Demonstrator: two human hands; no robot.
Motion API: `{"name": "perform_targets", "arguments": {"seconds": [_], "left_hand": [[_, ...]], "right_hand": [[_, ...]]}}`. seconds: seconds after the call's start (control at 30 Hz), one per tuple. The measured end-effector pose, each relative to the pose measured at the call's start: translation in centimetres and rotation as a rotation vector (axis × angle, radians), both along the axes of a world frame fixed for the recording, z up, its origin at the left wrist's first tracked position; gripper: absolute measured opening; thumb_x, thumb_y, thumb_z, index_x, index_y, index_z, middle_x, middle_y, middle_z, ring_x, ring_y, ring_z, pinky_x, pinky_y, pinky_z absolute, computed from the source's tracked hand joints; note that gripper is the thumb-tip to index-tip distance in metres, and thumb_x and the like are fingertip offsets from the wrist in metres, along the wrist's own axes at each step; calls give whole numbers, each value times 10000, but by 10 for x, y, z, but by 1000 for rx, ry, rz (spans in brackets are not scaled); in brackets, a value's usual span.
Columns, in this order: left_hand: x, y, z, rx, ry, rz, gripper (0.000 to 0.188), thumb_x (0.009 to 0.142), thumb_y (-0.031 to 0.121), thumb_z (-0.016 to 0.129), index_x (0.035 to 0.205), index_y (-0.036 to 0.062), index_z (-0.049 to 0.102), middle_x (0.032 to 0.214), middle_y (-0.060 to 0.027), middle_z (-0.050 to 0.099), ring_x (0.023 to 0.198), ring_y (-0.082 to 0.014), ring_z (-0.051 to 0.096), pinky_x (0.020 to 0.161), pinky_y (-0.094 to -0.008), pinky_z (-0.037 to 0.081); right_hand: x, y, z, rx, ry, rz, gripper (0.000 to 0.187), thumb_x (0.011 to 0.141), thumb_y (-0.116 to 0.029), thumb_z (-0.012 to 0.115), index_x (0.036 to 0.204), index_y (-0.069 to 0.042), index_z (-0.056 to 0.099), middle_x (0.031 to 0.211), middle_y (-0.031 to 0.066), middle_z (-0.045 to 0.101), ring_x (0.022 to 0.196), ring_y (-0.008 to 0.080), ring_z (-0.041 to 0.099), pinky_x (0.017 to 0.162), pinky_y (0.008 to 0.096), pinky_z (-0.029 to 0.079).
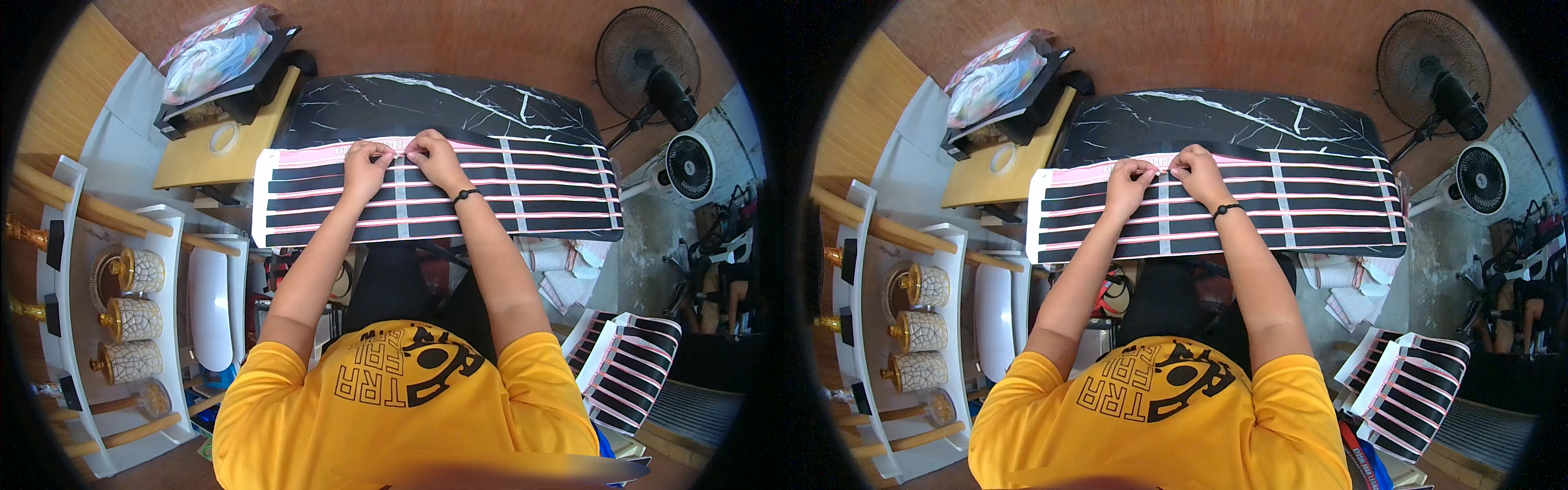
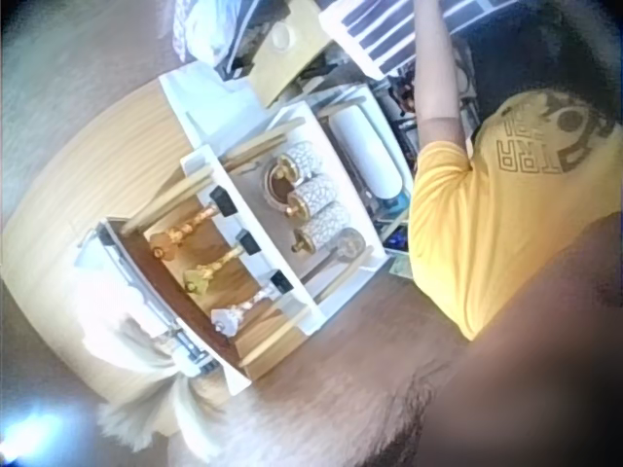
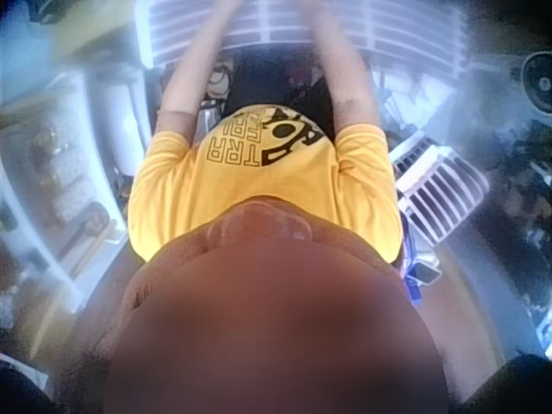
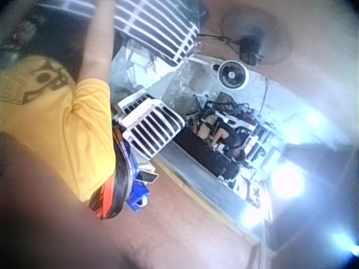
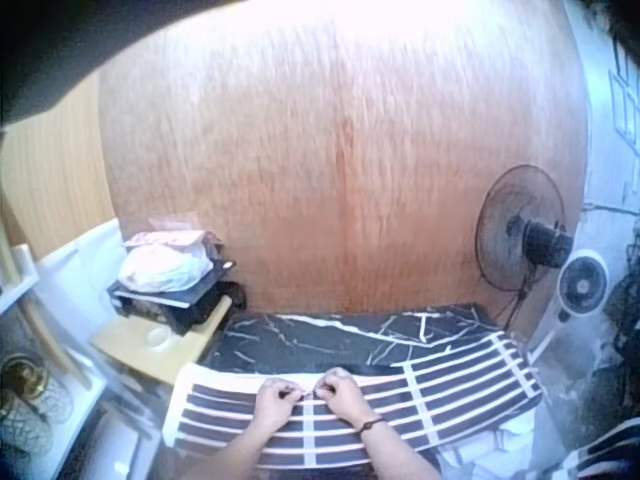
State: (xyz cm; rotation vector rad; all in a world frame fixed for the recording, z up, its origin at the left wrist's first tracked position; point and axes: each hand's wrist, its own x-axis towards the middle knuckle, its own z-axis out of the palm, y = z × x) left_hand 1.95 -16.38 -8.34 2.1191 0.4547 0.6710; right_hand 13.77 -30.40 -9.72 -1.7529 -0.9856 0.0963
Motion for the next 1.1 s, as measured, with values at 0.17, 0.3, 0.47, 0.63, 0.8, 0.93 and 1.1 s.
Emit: {"name": "perform_targets", "arguments": {"seconds": [0.17, 0.3, 0.47, 0.63, 0.8, 0.93, 1.1], "left_hand": [[-27, -34, 19, 278, -48, 113, 88, 741, 144, 774, 819, 127, 736, 1001, -96, 566, 1024, -308, 501, 892, -419, 403], [-66, -50, 30, 347, -52, 137, 104, 728, 107, 774, 822, 111, 730, 959, -81, 536, 982, -283, 494, 883, -385, 400], [-72, -29, 25, 192, 13, 227, 85, 803, 158, 744, 877, 117, 752, 992, -100, 586, 1034, -275, 512, 922, -398, 402], [-68, -10, 12, -10, -23, 225, 95, 782, 140, 763, 875, 139, 750, 989, -91, 595, 984, -285, 531, 881, -386, 430], [-90, -11, 11, 22, -112, 227, 80, 758, 61, 754, 816, 98, 712, 920, -64, 590, 946, -260, 542, 870, -376, 418], [-124, -7, 30, 65, -134, 273, 92, 758, 42, 746, 824, 89, 703, 918, -55, 573, 953, -235, 529, 890, -362, 407], [-158, -4, 43, 211, -51, 270, 65, 809, 55, 721, 869, 45, 697, 937, -54, 574, 918, -197, 543, 883, -317, 420]], "right_hand": [[1, 11, -11, -70, -202, -165, 85, 774, -56, 722, 833, -6, 684, 893, 133, 611, 834, 301, 606, 769, 380, 494], [8, 16, -12, -22, -134, -177, 90, 778, -85, 719, 842, -26, 695, 897, 141, 625, 840, 327, 608, 768, 410, 492], [4, -3, 1, 180, -11, -1, 124, 863, -116, 688, 968, -53, 709, 1079, 84, 604, 962, 195, 606, 786, 271, 496], [-19, -14, 6, -155, -384, 18, 139, 798, -200, 719, 856, -74, 720, 1071, 103, 609, 1072, 317, 544, 945, 439, 443], [-43, 29, -1, -185, -487, -101, 118, 827, -189, 681, 849, -74, 698, 1026, 98, 588, 1037, 323, 553, 901, 455, 457], [-46, 64, -4, -164, -507, -95, 142, 837, -195, 675, 843, -54, 690, 1023, 100, 592, 1029, 323, 553, 892, 453, 459], [-35, 78, 2, -49, -289, 1, 133, 856, -173, 656, 856, -46, 697, 1006, 107, 620, 1029, 320, 558, 910, 446, 438]]}}
